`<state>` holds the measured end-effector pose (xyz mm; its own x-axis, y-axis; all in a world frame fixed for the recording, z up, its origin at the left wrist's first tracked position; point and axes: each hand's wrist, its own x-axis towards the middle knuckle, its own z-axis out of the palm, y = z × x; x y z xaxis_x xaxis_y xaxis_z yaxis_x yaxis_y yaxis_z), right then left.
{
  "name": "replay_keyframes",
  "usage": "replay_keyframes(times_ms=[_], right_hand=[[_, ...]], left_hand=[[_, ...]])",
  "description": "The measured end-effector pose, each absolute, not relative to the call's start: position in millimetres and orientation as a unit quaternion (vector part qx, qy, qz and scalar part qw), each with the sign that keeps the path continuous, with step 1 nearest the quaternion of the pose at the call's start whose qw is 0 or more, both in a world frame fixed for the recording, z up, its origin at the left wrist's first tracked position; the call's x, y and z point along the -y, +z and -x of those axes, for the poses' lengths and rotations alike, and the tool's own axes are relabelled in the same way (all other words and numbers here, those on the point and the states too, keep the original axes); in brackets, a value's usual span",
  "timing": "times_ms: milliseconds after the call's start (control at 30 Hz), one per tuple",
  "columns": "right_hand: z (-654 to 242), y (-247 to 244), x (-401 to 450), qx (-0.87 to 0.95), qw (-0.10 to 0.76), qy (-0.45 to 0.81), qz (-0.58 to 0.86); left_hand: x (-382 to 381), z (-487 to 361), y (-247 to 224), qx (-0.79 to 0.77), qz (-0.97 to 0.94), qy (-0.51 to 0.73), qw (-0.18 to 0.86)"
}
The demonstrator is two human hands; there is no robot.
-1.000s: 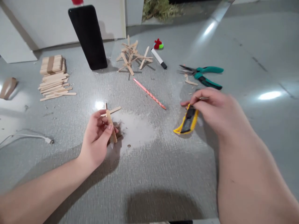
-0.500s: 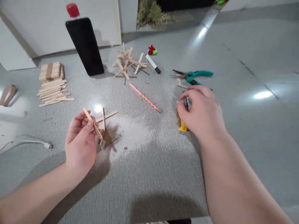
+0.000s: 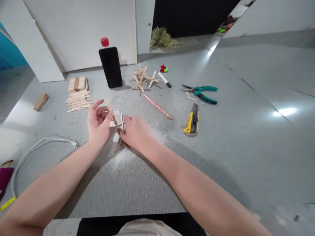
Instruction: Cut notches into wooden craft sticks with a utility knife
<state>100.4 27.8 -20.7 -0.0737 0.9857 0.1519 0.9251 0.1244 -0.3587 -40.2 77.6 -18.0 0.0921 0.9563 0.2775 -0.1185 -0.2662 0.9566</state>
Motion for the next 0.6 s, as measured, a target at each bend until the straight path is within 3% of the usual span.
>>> replay_keyframes(times_ms=[300, 600], right_hand=[[-123, -22, -26, 0.690, 0.218, 0.138, 0.676], [-151, -14, -16, 0.685, 0.297, 0.199, 0.635]], left_hand=[[-98, 43, -30, -0.425, -0.512, 0.539, 0.516], [-79, 38, -20, -0.372, -0.598, 0.377, 0.602]])
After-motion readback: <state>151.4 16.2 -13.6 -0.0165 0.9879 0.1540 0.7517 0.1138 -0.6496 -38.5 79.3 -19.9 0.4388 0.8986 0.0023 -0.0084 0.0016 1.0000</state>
